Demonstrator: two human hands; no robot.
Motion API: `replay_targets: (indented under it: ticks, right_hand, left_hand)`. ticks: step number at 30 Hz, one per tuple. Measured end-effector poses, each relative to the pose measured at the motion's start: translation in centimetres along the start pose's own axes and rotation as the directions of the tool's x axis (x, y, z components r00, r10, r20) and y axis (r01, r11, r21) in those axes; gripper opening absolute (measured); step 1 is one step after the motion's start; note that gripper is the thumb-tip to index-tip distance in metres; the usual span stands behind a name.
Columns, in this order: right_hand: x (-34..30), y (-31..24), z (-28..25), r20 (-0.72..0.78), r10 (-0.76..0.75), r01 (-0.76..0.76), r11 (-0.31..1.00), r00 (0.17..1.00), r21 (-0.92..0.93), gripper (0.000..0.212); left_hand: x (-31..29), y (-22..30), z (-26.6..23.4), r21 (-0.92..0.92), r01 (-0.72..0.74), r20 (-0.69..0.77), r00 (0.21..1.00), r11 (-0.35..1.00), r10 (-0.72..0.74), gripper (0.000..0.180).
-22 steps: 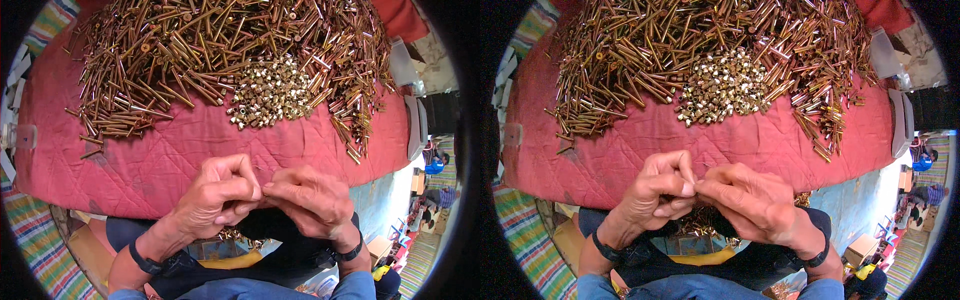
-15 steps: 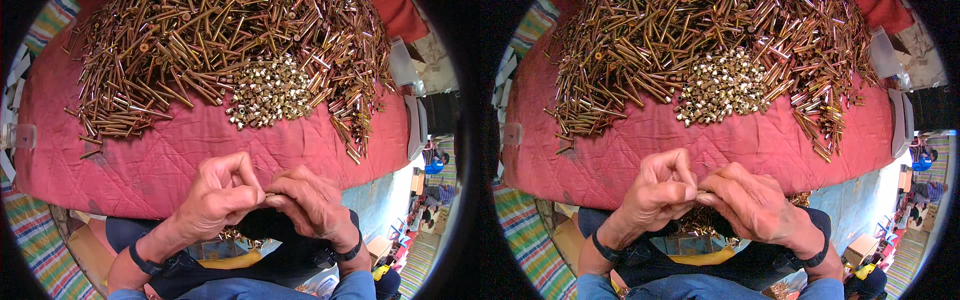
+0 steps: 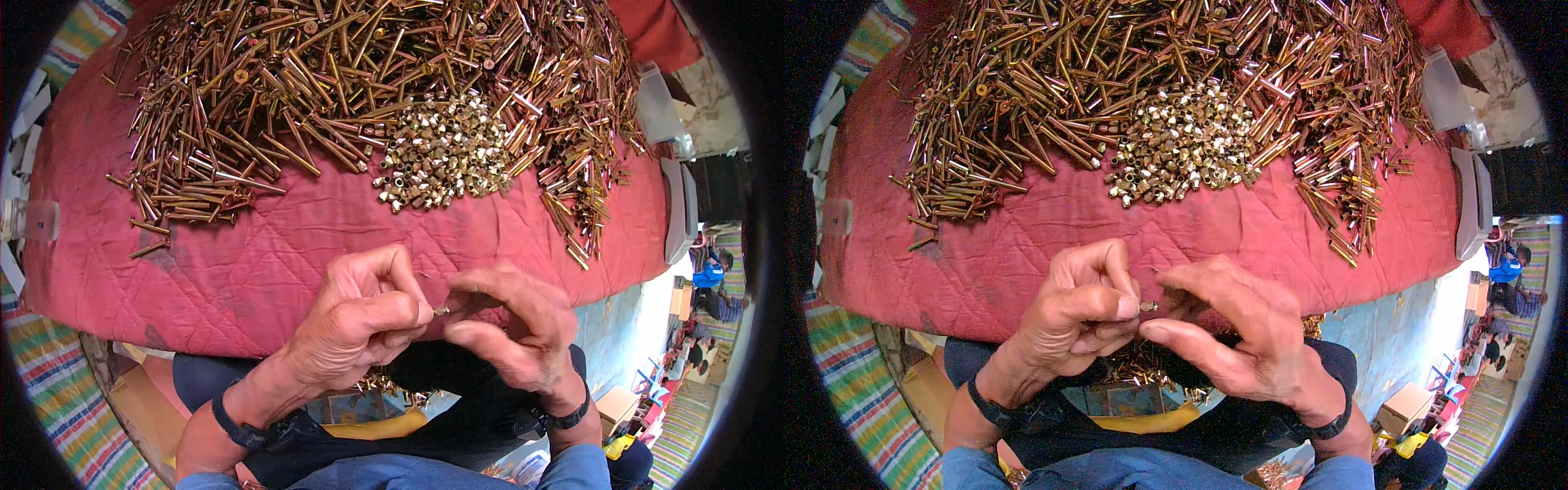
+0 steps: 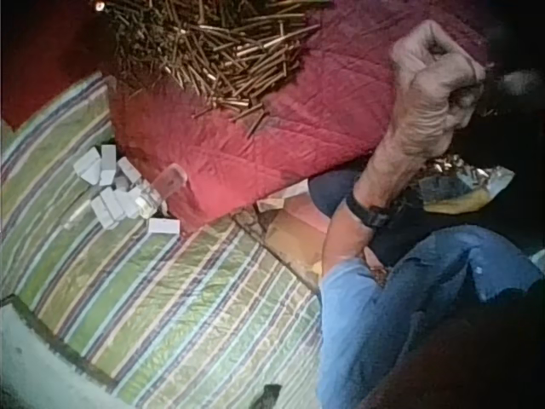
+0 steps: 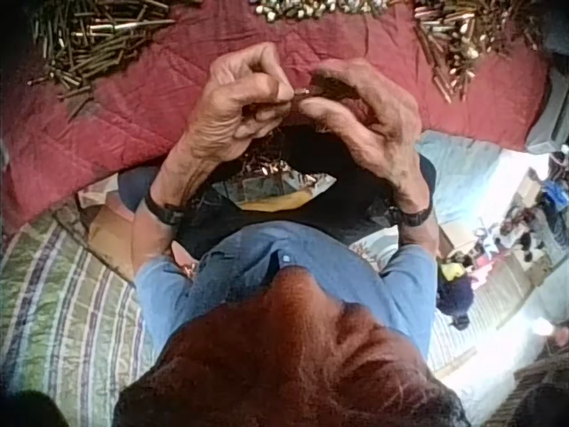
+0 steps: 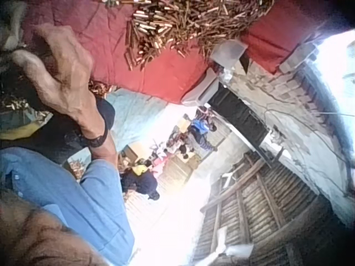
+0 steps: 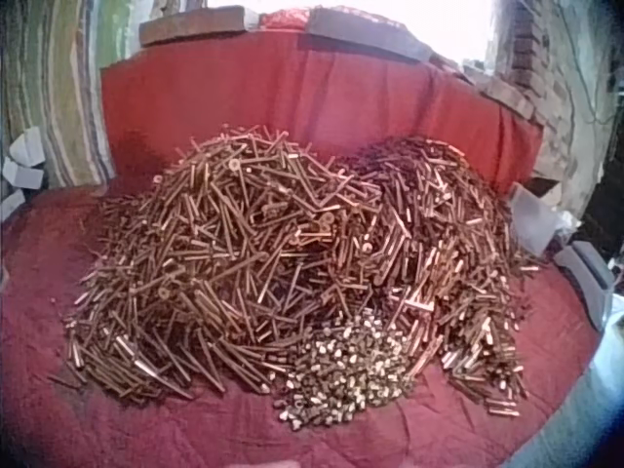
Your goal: Manually assembling metal pins by fitting small brass-colored caps onto the ends of copper-colored rods.
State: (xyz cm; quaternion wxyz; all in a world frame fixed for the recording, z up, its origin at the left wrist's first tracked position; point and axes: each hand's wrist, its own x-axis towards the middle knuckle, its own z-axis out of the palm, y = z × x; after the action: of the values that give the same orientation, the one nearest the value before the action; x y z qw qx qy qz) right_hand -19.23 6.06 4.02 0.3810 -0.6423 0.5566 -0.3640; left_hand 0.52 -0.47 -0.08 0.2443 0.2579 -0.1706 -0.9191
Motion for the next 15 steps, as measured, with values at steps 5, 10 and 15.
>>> replay_targets:
  ticks: [5, 10, 15]
  right_hand:
    - [0.2, 0.2, 0.3, 0.023, -0.242, 0.243, 0.955, 0.97, -0.168, 0.026]
    - [-0.3, -0.1, -0.5, 0.144, -0.169, 0.197, 0.958, 0.975, -0.208, 0.02]
    - [0.2, 0.3, 0.6, -0.007, -0.184, 0.182, 0.978, 0.983, -0.1, 0.023]
  left_hand:
    - [-0.1, 0.0, 0.0, -0.033, 0.049, 0.03, 0.998, 0.998, -0.048, 0.009]
    - [0.0, -0.4, 0.4, -0.001, 0.059, 0.028, 0.998, 0.998, -0.059, 0.01]
    - [0.2, -0.1, 0.0, -0.026, 0.071, 0.016, 0.997, 0.997, -0.071, 0.009]
